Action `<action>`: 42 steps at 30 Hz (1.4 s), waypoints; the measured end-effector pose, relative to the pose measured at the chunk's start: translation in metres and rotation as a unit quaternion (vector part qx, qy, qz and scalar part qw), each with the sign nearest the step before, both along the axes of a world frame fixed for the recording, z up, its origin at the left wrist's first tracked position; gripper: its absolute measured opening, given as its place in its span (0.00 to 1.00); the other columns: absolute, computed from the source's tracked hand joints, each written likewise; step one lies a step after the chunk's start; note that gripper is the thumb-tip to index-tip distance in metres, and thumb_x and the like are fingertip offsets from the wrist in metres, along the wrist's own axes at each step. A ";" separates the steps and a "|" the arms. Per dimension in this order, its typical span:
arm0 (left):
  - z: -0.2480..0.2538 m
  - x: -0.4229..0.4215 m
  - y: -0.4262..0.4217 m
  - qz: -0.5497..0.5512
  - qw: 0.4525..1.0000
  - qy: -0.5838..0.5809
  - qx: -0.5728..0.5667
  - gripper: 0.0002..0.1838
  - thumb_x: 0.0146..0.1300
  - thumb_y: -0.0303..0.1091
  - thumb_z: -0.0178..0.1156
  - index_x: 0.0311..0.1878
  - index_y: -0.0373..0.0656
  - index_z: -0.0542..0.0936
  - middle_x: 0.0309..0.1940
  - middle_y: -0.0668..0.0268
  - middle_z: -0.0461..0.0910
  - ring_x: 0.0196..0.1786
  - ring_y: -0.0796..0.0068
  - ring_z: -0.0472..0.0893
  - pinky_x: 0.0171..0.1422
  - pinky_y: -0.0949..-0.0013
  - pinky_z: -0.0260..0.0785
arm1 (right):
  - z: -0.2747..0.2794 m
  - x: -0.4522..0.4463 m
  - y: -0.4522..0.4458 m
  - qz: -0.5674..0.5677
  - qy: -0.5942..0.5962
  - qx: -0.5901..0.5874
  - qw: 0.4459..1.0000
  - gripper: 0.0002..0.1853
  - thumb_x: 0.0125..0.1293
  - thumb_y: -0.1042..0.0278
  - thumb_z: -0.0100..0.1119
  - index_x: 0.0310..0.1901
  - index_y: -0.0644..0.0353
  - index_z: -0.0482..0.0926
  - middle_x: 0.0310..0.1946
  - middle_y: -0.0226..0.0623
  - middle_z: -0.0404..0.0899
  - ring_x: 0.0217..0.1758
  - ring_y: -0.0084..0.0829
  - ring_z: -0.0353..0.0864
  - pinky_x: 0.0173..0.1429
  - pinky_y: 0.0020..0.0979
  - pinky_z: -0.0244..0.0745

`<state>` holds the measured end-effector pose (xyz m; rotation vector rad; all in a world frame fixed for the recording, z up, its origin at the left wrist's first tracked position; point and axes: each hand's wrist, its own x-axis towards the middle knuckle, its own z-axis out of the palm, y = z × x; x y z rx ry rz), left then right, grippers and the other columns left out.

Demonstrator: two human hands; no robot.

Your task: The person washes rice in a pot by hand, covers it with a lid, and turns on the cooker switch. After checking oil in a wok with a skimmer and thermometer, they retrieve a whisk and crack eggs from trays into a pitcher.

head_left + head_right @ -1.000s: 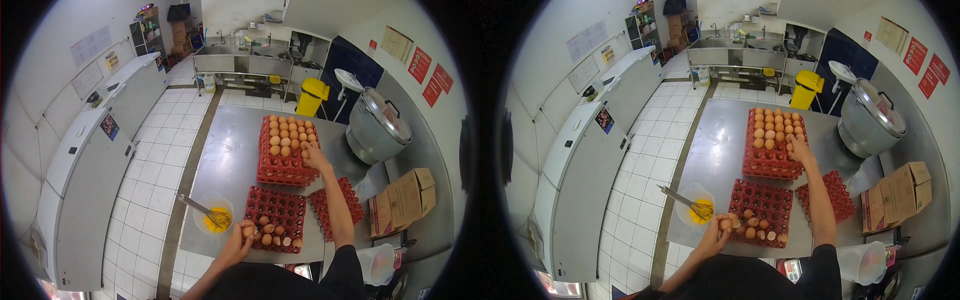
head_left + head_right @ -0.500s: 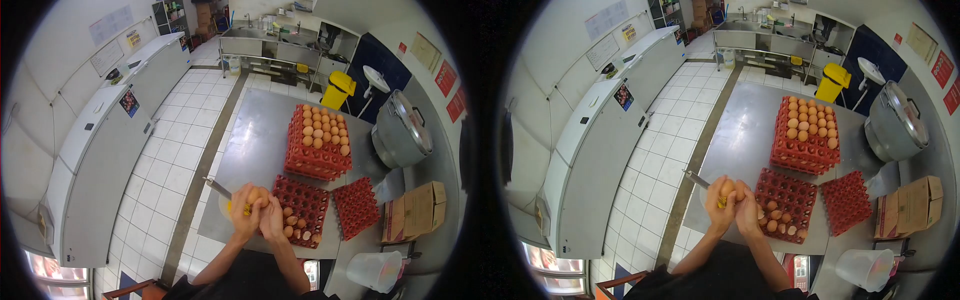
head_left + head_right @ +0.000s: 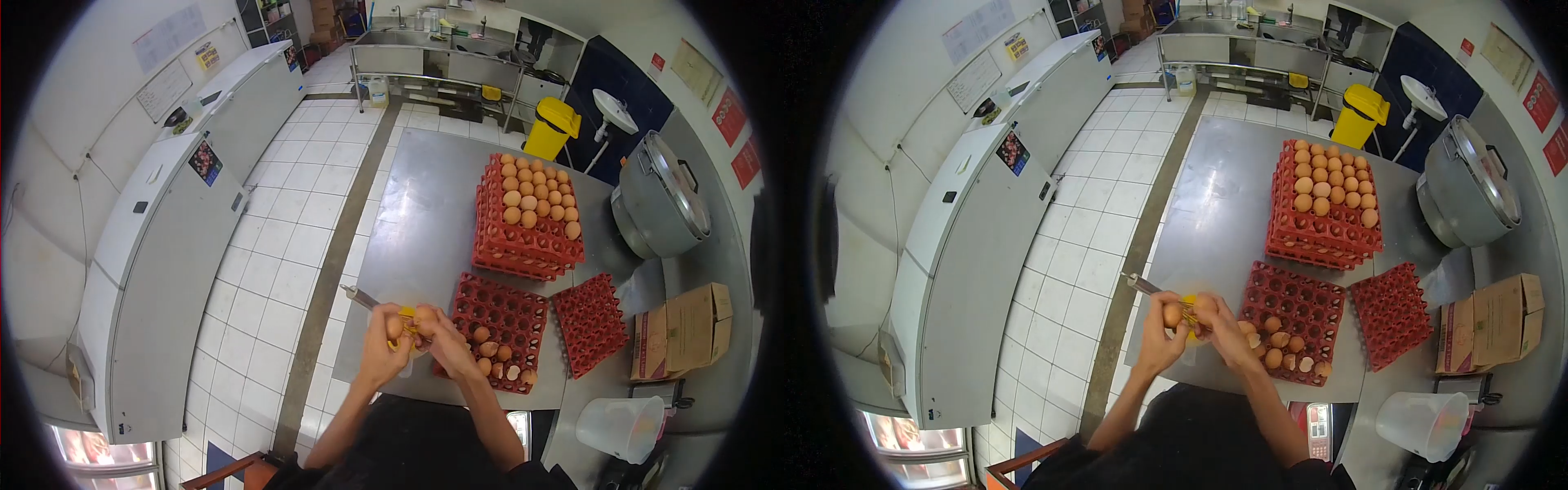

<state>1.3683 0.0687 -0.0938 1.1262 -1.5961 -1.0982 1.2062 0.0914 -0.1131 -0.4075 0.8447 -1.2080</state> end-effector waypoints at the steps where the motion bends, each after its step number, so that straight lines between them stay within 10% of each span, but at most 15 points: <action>1: 0.008 0.005 -0.004 0.000 1.000 0.001 0.002 0.26 0.61 0.26 0.65 0.63 0.37 0.74 0.53 0.48 0.80 0.54 0.51 0.82 0.60 0.57 0.73 | 0.009 -0.003 -0.001 0.065 0.108 -0.021 0.992 0.20 0.75 0.64 0.51 0.65 0.58 0.68 0.49 0.34 0.76 0.48 0.29 0.78 0.53 0.33 0.75; 8: 0.002 0.032 -0.025 -0.164 0.977 -0.102 -0.088 0.25 0.59 0.26 0.66 0.62 0.45 0.77 0.45 0.52 0.83 0.50 0.47 0.83 0.54 0.55 0.77 | 0.035 -0.006 -0.014 0.242 0.483 -0.182 0.822 0.25 0.63 0.76 0.56 0.64 0.63 0.69 0.48 0.47 0.79 0.48 0.44 0.80 0.54 0.36 0.76; 14: 0.003 0.050 -0.034 -0.129 0.967 -0.164 -0.147 0.23 0.56 0.22 0.68 0.58 0.41 0.80 0.43 0.55 0.83 0.43 0.54 0.84 0.47 0.62 0.78 | 0.038 0.011 -0.019 0.137 0.576 -0.325 0.738 0.31 0.58 0.80 0.54 0.66 0.60 0.65 0.57 0.57 0.73 0.55 0.58 0.78 0.60 0.46 0.74; 21: 0.013 0.054 -0.032 -0.070 0.954 -0.167 -0.238 0.26 0.52 0.18 0.70 0.56 0.43 0.81 0.37 0.57 0.81 0.37 0.57 0.82 0.41 0.62 0.76 | 0.061 0.016 -0.030 0.238 0.575 -0.250 0.742 0.33 0.59 0.81 0.52 0.69 0.62 0.63 0.59 0.55 0.70 0.62 0.56 0.74 0.64 0.44 0.71; 31: -0.002 -0.059 0.026 -0.151 0.978 -0.084 -0.119 0.23 0.58 0.25 0.71 0.57 0.39 0.75 0.45 0.55 0.84 0.50 0.53 0.85 0.53 0.59 0.77 | 0.018 -0.067 0.060 -0.061 0.435 -0.130 0.889 0.17 0.70 0.66 0.58 0.58 0.60 0.74 0.52 0.46 0.78 0.57 0.43 0.79 0.62 0.38 0.73; 37: -0.007 -0.114 0.057 -0.225 0.968 -0.073 -0.087 0.25 0.59 0.27 0.72 0.58 0.40 0.74 0.42 0.57 0.85 0.47 0.56 0.86 0.55 0.59 0.77 | -0.069 -0.149 0.137 -0.097 0.727 0.066 0.676 0.24 0.68 0.64 0.59 0.65 0.56 0.70 0.60 0.51 0.73 0.62 0.55 0.75 0.64 0.46 0.72; 42: -0.008 -0.121 0.066 -0.242 0.962 -0.098 -0.084 0.25 0.59 0.28 0.72 0.59 0.41 0.75 0.40 0.57 0.85 0.45 0.56 0.86 0.53 0.59 0.77 | -0.074 -0.188 0.138 -0.123 0.712 0.045 0.689 0.22 0.67 0.70 0.59 0.62 0.58 0.73 0.54 0.50 0.76 0.48 0.48 0.80 0.54 0.43 0.75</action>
